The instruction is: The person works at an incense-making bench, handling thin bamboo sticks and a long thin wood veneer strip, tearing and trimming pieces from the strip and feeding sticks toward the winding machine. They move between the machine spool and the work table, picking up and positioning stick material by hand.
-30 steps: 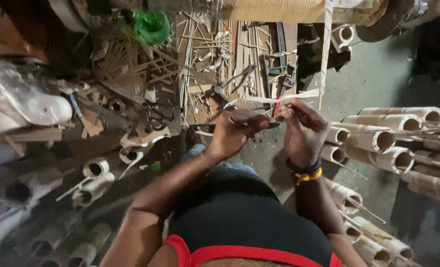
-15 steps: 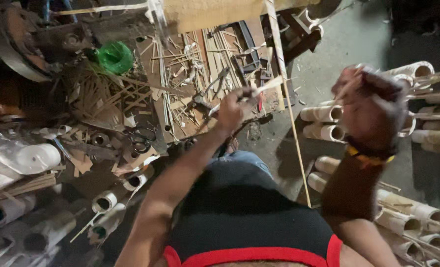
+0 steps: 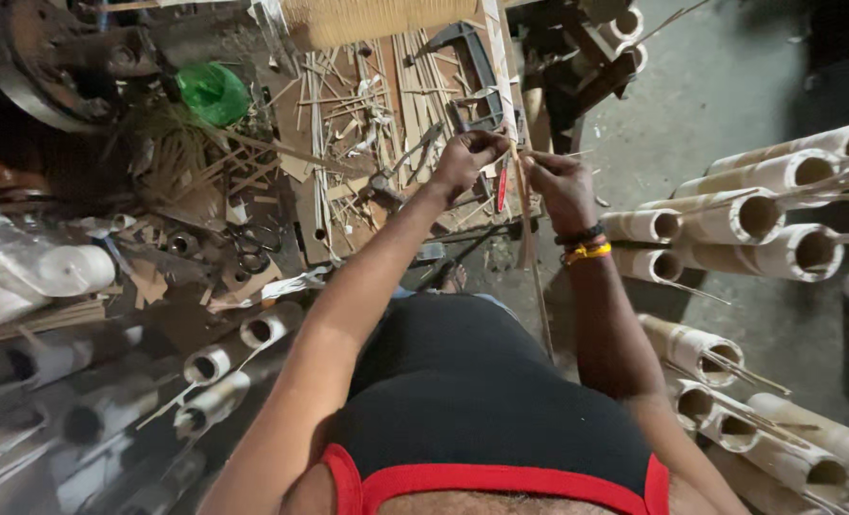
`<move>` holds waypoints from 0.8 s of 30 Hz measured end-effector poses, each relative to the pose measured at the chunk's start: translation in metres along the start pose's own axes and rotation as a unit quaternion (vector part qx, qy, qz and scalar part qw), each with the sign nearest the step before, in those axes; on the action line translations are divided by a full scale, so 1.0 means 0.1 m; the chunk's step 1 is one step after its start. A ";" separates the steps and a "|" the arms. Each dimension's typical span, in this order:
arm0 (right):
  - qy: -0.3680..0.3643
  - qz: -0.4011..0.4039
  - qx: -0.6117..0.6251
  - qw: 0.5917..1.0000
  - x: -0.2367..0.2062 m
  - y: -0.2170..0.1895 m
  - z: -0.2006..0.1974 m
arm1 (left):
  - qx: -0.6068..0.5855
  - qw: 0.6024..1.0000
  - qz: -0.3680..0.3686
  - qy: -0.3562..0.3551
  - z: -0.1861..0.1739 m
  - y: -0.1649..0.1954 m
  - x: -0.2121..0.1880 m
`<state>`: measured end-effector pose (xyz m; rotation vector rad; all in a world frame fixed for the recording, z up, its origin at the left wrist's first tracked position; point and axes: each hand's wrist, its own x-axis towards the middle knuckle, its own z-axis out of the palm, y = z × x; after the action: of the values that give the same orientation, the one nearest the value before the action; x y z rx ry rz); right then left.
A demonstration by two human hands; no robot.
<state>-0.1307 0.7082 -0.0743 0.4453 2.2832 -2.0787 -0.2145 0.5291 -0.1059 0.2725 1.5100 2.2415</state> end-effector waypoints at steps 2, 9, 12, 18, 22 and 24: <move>0.008 0.011 0.005 1.000 0.05 0.06 0.04 | 0.024 0.999 -0.026 0.027 0.03 0.03 -0.02; -0.037 0.067 0.089 0.993 0.12 -0.03 0.02 | 0.035 0.997 -0.045 0.048 0.13 0.05 -0.01; -0.045 0.080 0.109 0.990 0.12 -0.07 0.00 | 0.051 0.997 -0.042 0.040 0.13 0.02 -0.01; -0.045 0.084 0.132 0.987 0.19 -0.09 0.01 | 0.064 0.995 -0.072 0.040 0.12 -0.01 0.00; -0.042 0.099 0.129 0.986 0.19 -0.12 0.00 | 0.046 0.996 -0.072 0.029 0.14 -0.01 0.03; -0.038 0.123 0.131 0.983 0.19 -0.14 -0.02 | 0.057 0.995 -0.073 0.037 0.15 -0.01 0.04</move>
<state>-0.1513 0.7129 -0.0646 0.6090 1.8147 -2.2286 -0.2123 0.5435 -0.1013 0.1088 1.6438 2.0769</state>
